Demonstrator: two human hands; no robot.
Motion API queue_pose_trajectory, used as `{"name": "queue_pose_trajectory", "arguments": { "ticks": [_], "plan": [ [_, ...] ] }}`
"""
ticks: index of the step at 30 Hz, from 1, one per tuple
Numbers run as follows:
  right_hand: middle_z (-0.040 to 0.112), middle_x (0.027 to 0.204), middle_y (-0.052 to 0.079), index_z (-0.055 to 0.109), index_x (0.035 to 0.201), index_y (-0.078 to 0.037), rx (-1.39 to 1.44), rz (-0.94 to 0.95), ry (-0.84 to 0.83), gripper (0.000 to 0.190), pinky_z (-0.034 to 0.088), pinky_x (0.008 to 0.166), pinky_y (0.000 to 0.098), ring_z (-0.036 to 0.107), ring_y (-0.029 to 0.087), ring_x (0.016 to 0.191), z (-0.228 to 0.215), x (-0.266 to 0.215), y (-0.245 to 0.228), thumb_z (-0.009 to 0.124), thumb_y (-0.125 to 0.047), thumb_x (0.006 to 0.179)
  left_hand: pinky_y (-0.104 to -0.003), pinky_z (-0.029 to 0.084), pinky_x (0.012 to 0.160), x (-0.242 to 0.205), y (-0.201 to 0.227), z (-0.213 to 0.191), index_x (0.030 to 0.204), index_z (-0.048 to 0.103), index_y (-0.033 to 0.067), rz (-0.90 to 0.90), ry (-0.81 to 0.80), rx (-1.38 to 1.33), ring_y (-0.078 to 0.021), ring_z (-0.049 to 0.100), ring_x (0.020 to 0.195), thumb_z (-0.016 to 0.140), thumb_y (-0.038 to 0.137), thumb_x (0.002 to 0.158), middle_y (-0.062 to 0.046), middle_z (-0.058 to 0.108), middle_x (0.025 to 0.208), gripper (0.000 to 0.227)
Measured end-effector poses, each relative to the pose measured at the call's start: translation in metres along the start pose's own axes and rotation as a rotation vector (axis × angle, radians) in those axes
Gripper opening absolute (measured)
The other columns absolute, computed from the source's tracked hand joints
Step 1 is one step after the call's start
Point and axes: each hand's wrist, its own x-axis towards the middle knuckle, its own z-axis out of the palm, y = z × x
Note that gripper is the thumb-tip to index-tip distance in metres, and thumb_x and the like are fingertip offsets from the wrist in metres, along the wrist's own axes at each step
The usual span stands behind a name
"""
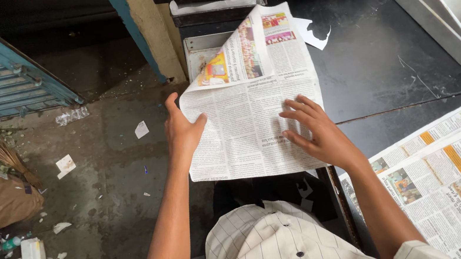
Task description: The person picks up newspaper sheets and lines rectangular metal trays with them. They smooth the paper inside the trays and stack the prepared trays on a pile. The person repeats this process with multiple trays and newspapers.
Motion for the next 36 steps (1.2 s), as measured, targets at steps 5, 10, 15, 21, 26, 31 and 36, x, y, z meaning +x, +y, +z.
{"name": "queue_pose_trajectory", "arguments": {
  "ticks": [5, 10, 15, 21, 26, 31, 36],
  "plan": [
    [0.044, 0.157, 0.013, 0.067, 0.129, -0.013, -0.13, -0.113, -0.011, 0.044, 0.022, 0.121, 0.0573, 0.024, 0.036, 0.152, 0.006, 0.025, 0.004, 0.071, -0.032, 0.09, -0.046, 0.052, 0.098, 0.0, -0.002, 0.001, 0.149, 0.03, 0.0086, 0.016, -0.006, 0.008, -0.0389, 0.068, 0.112, 0.082, 0.016, 0.079, -0.023, 0.072, 0.117, 0.088],
    [0.041, 0.158, 0.016, 0.066, 0.13, -0.015, -0.218, -0.062, 0.016, 0.042, 0.016, 0.122, 0.059, 0.023, 0.04, 0.151, 0.022, 0.063, 0.02, 0.063, -0.039, 0.095, -0.046, 0.052, 0.096, 0.001, -0.004, 0.002, 0.15, 0.029, 0.0086, 0.04, 0.0, 0.016, -0.0384, 0.07, 0.11, 0.083, 0.015, 0.079, -0.023, 0.072, 0.116, 0.089],
    [0.042, 0.159, 0.018, 0.058, 0.139, -0.012, -0.334, -0.072, 0.054, 0.042, 0.016, 0.123, 0.0597, 0.025, 0.044, 0.152, 0.042, 0.108, 0.051, 0.047, -0.036, 0.106, -0.045, 0.053, 0.095, -0.001, -0.003, 0.0, 0.15, 0.029, 0.0096, 0.052, -0.011, -0.007, -0.0373, 0.071, 0.108, 0.082, 0.013, 0.078, -0.022, 0.073, 0.113, 0.09],
    [0.032, 0.161, 0.023, 0.038, 0.154, -0.012, -0.391, -0.029, 0.0, 0.059, 0.015, 0.121, 0.0566, 0.02, 0.045, 0.151, 0.07, 0.156, 0.075, 0.039, -0.047, 0.107, -0.048, 0.05, 0.1, -0.003, -0.002, 0.0, 0.154, 0.027, 0.011, 0.014, -0.036, 0.036, -0.041, 0.064, 0.117, 0.081, 0.012, 0.08, -0.026, 0.069, 0.119, 0.091],
    [0.027, 0.163, 0.027, 0.02, 0.161, -0.004, -0.316, 0.008, 0.015, 0.085, 0.016, 0.124, 0.0541, 0.018, 0.043, 0.154, 0.095, 0.173, 0.073, 0.038, -0.064, 0.103, -0.05, 0.049, 0.1, -0.01, 0.005, -0.002, 0.152, 0.028, 0.0088, 0.163, 0.062, 0.037, -0.0451, 0.063, 0.119, 0.083, 0.01, 0.078, -0.029, 0.063, 0.13, 0.092],
    [0.023, 0.166, 0.026, 0.01, 0.161, 0.004, -0.237, 0.034, 0.068, 0.099, 0.015, 0.124, 0.0547, 0.017, 0.045, 0.153, 0.106, 0.173, 0.074, 0.038, -0.069, 0.101, -0.047, 0.052, 0.092, -0.024, 0.028, -0.001, 0.152, 0.033, 0.0051, 0.172, 0.096, 0.318, -0.0448, 0.063, 0.11, 0.078, 0.008, 0.08, -0.027, 0.051, 0.143, 0.085],
    [0.017, 0.167, 0.027, 0.009, 0.161, 0.003, -0.263, 0.068, 0.032, 0.099, 0.012, 0.124, 0.0544, 0.013, 0.044, 0.155, 0.109, 0.175, 0.081, 0.036, -0.07, 0.1, -0.047, 0.049, 0.103, -0.045, 0.054, 0.031, 0.139, 0.05, -0.0008, 0.727, 0.213, 0.421, -0.0398, 0.056, 0.123, 0.078, 0.014, 0.08, -0.025, 0.055, 0.136, 0.068]
  ]
}}
